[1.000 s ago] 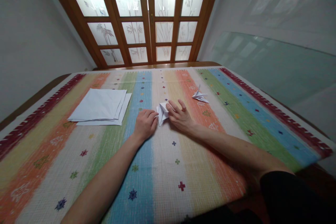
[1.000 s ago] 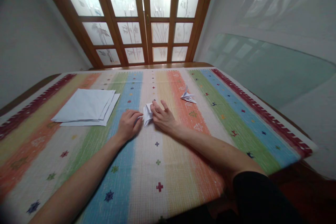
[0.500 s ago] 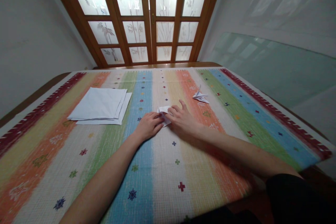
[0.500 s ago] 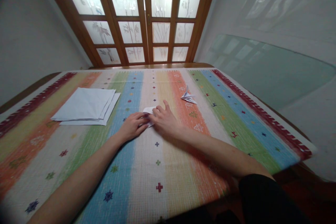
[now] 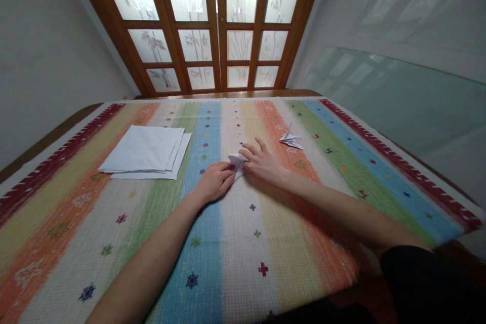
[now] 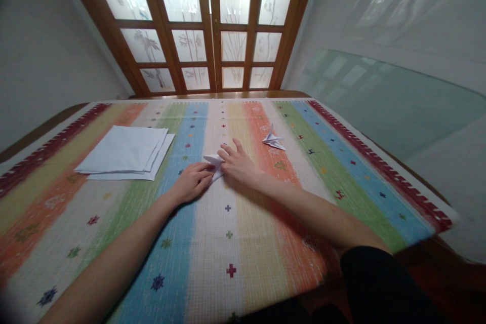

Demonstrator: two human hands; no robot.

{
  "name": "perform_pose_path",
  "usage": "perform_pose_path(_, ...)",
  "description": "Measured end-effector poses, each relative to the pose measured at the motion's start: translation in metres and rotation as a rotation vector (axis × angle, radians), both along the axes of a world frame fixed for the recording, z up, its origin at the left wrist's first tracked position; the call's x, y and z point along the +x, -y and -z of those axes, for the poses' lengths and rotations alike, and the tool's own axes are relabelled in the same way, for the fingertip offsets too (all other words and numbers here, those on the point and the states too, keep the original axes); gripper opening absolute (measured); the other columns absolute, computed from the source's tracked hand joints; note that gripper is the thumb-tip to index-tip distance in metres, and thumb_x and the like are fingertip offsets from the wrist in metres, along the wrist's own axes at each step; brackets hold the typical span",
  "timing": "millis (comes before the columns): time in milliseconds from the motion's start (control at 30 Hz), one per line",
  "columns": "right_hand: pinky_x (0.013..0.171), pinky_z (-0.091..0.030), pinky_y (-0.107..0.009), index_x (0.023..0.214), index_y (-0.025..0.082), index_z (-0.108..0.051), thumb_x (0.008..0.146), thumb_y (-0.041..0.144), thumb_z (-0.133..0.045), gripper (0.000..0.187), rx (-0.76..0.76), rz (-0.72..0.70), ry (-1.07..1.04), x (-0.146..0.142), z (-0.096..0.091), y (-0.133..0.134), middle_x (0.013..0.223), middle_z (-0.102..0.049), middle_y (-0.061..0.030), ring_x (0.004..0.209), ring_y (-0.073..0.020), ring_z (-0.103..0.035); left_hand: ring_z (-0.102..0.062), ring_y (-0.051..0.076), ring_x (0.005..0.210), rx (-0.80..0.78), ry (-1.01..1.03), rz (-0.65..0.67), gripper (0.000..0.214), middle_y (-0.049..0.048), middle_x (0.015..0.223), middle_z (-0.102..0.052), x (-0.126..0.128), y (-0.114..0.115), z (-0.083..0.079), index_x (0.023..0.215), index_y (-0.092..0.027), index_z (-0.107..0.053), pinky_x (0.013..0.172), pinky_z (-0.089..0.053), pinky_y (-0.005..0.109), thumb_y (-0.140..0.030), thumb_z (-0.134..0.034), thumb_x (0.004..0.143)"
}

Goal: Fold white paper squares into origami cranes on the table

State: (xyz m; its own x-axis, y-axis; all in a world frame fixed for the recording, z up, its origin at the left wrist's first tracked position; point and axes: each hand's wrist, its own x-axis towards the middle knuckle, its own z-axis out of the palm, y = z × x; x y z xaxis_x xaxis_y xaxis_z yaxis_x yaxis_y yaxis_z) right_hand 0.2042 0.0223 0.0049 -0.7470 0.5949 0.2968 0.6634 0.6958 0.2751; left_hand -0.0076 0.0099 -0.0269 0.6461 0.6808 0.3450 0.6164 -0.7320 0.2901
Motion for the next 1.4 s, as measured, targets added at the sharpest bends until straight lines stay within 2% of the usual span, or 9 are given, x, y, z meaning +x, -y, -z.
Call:
perform_pose_path(167, 0.115, -0.014, -0.063, 0.089, 0.019, -0.070, 0.090, 0.017, -0.057, 0.014, 0.016, 0.109, -0.066, -0.009, 0.006, 0.006, 0.106, -0.064, -0.0113, 0.122, -0.0302, -0.047, -0.063, 0.025, 0.105, 0.016, -0.014, -0.001, 0.027, 0.0096, 0.112, -0.069, 0.002, 0.001, 0.000, 0.087, -0.019, -0.073, 0.091, -0.049, 0.045, -0.032, -0.050, 0.093)
perform_pose_path(267, 0.115, -0.014, -0.065, 0.098, 0.020, -0.068, 0.090, 0.014, -0.056, 0.016, 0.020, 0.050, -0.080, -0.002, 0.001, 0.004, 0.119, -0.061, -0.0107, 0.127, -0.0294, -0.044, -0.063, 0.025, 0.105, 0.021, 0.002, 0.001, 0.021, 0.0102, 0.111, -0.069, 0.002, 0.001, 0.002, 0.091, -0.019, -0.072, 0.092, -0.049, 0.045, -0.028, -0.052, 0.091)
perform_pose_path(467, 0.114, -0.022, -0.065, 0.104, 0.024, -0.065, 0.086, 0.003, -0.053, 0.030, 0.074, -0.114, -0.003, 0.018, -0.036, 0.005, 0.143, -0.050, -0.0033, 0.141, -0.0298, -0.031, -0.063, 0.024, 0.106, 0.024, 0.068, 0.024, 0.013, 0.0089, 0.111, -0.069, 0.000, 0.001, 0.005, 0.096, -0.020, -0.068, 0.092, -0.049, 0.043, -0.022, -0.058, 0.087)
perform_pose_path(667, 0.114, -0.027, -0.060, 0.110, 0.029, -0.067, 0.079, -0.004, -0.053, 0.047, 0.008, -0.279, 0.157, 0.011, -0.064, 0.011, 0.136, -0.057, 0.0028, 0.143, -0.0247, -0.029, -0.062, 0.023, 0.105, 0.101, 0.076, -0.002, 0.017, 0.0083, 0.108, -0.070, 0.000, 0.002, 0.006, 0.089, -0.020, -0.068, 0.089, -0.048, 0.041, -0.019, -0.051, 0.091)
perform_pose_path(800, 0.114, -0.027, -0.058, 0.088, 0.029, -0.072, 0.077, 0.002, -0.061, 0.031, 0.012, -0.318, 0.340, 0.001, -0.058, 0.003, 0.100, -0.072, 0.0033, 0.134, -0.0240, -0.042, -0.063, 0.022, 0.097, 0.082, 0.056, -0.026, 0.019, 0.0075, 0.099, -0.072, -0.001, 0.001, 0.006, 0.086, -0.020, -0.070, 0.086, -0.048, 0.040, -0.018, -0.052, 0.090)
perform_pose_path(933, 0.113, -0.025, -0.055, 0.065, 0.029, -0.069, 0.079, 0.011, -0.065, 0.024, -0.008, -0.298, 0.376, -0.005, -0.043, -0.010, 0.069, -0.068, 0.0056, 0.099, -0.0220, -0.062, -0.064, 0.022, 0.089, 0.058, 0.051, -0.026, 0.018, 0.0071, 0.093, -0.073, -0.001, 0.001, 0.006, 0.083, -0.019, -0.071, 0.082, -0.048, 0.040, -0.020, -0.054, 0.089)
perform_pose_path(1033, 0.112, -0.025, -0.052, 0.062, 0.027, -0.069, 0.080, 0.017, -0.066, 0.021, 0.003, -0.273, 0.382, -0.009, -0.036, -0.016, 0.067, -0.068, 0.0021, 0.087, -0.0214, -0.064, -0.064, 0.022, 0.087, 0.046, 0.051, -0.031, 0.023, 0.0067, 0.093, -0.073, 0.000, 0.001, 0.006, 0.080, -0.019, -0.071, 0.082, -0.048, 0.040, -0.029, -0.054, 0.092)
perform_pose_path(1200, 0.107, -0.027, -0.049, 0.072, 0.028, -0.073, 0.086, 0.021, -0.061, 0.019, 0.012, -0.213, 0.346, -0.014, -0.037, -0.019, 0.077, -0.072, 0.0002, 0.086, -0.0211, -0.063, -0.063, 0.022, 0.085, 0.029, 0.040, -0.064, 0.026, 0.0072, 0.090, -0.071, 0.001, 0.001, 0.004, 0.077, -0.018, -0.067, 0.079, -0.048, 0.038, -0.035, -0.055, 0.092)
perform_pose_path(1400, 0.109, -0.025, -0.051, 0.075, 0.022, -0.073, 0.084, 0.046, -0.066, 0.026, 0.016, -0.343, 0.433, -0.007, -0.048, -0.019, 0.076, -0.071, -0.0024, 0.084, -0.0218, -0.062, -0.063, 0.023, 0.087, 0.012, 0.021, -0.057, 0.023, 0.0068, 0.089, -0.071, 0.001, 0.000, 0.003, 0.076, -0.018, -0.066, 0.079, -0.047, 0.038, -0.039, -0.064, 0.086)
